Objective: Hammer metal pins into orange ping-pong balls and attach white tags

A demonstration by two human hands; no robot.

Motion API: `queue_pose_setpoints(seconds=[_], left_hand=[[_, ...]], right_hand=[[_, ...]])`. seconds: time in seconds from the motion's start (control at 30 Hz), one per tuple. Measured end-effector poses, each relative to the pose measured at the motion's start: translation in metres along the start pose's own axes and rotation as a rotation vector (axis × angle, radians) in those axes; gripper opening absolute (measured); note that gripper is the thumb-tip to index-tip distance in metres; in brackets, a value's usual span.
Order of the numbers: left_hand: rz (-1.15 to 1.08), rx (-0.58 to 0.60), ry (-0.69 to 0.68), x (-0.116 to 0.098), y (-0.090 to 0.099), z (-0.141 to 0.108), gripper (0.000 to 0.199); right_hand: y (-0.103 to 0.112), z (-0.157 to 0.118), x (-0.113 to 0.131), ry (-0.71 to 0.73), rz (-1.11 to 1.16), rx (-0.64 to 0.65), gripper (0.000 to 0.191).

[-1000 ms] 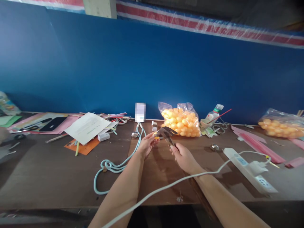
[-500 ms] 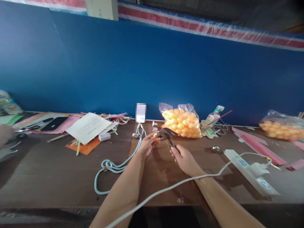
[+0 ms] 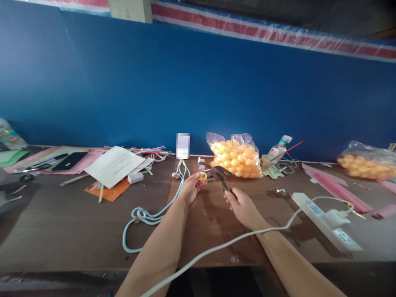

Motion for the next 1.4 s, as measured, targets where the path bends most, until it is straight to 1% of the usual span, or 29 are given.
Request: queue_pose_setpoints(seconds=[0.1,0.2,0.33,0.43,0.53,0.67,0.73,0.77,0.8,0.87,0.9,0.97,1.0,1.07,1.13,1.23,1.3,1.4], left_hand=[[0.006,0.000,0.003,-0.002,-0.001,-0.001,0.027],[0.047,0.021,0.013,-0.002,-0.004,-0.003,0.031],[0.066,-0.022,0.004,-0.001,0.002,-0.001,0.030],[0.071,-0.024,-0.008,-0.002,0.004,0.001,0.030],[0.070,-0.017,-0.025,-0.005,0.005,0.002,0.032],[0.064,-0.005,-0.050,-0.010,0.004,0.000,0.033],[0.056,-0.002,-0.062,-0.012,0.003,0.000,0.033],[0.051,-0.002,-0.073,-0.013,0.002,0.000,0.033],[0.044,-0.003,-0.087,-0.014,0.002,0.000,0.034],[0.025,-0.021,-0.125,-0.018,0.003,0.000,0.034],[0.017,-0.034,-0.145,-0.020,0.005,0.001,0.033],[0.003,-0.064,-0.174,-0.022,0.009,0.002,0.033],[-0.001,-0.090,-0.179,-0.022,0.011,0.003,0.033],[-0.006,-0.151,-0.170,-0.021,0.017,0.003,0.033],[-0.011,-0.204,-0.157,-0.019,0.022,0.003,0.032],[-0.015,-0.226,-0.142,-0.018,0.023,0.003,0.030],[-0.014,-0.226,-0.126,-0.016,0.023,0.003,0.029],[-0.020,-0.214,-0.113,-0.014,0.022,0.006,0.030]], right_hand=[[0.014,-0.003,-0.009,0.004,-0.124,-0.013,0.031],[0.026,-0.005,-0.027,-0.013,-0.316,-0.029,0.028],[0.035,-0.005,-0.052,-0.035,-0.621,-0.041,0.019],[0.040,-0.004,-0.066,-0.048,-0.797,-0.041,0.018],[0.041,-0.003,-0.079,-0.078,-0.868,-0.020,0.019],[0.040,-0.005,-0.095,-0.154,-0.849,0.020,0.020],[0.042,-0.005,-0.095,-0.185,-0.842,0.043,0.020],[0.044,-0.004,-0.092,-0.186,-0.838,0.039,0.020],[0.046,-0.001,-0.084,-0.169,-0.826,0.023,0.022],[0.048,0.008,-0.060,-0.084,-0.762,-0.057,0.029],[0.046,0.014,-0.045,-0.022,-0.704,-0.092,0.030],[0.032,0.029,-0.020,0.072,-0.565,-0.107,0.026],[0.022,0.039,-0.011,0.098,-0.512,-0.089,0.023],[-0.004,0.060,0.000,0.099,-0.473,-0.037,0.021],[-0.027,0.080,0.003,0.060,-0.496,0.013,0.022],[-0.053,0.105,0.001,-0.034,-0.560,0.095,0.025],[-0.064,0.116,-0.001,-0.082,-0.610,0.148,0.026],[-0.071,0.127,-0.004,-0.140,-0.651,0.194,0.028]])
Point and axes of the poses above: each hand's wrist, its own z-axis towards the middle knuckle, its own y-axis out of the back of the hand, x = y × z, the point moved 10 cm from there along z, towards the middle knuckle
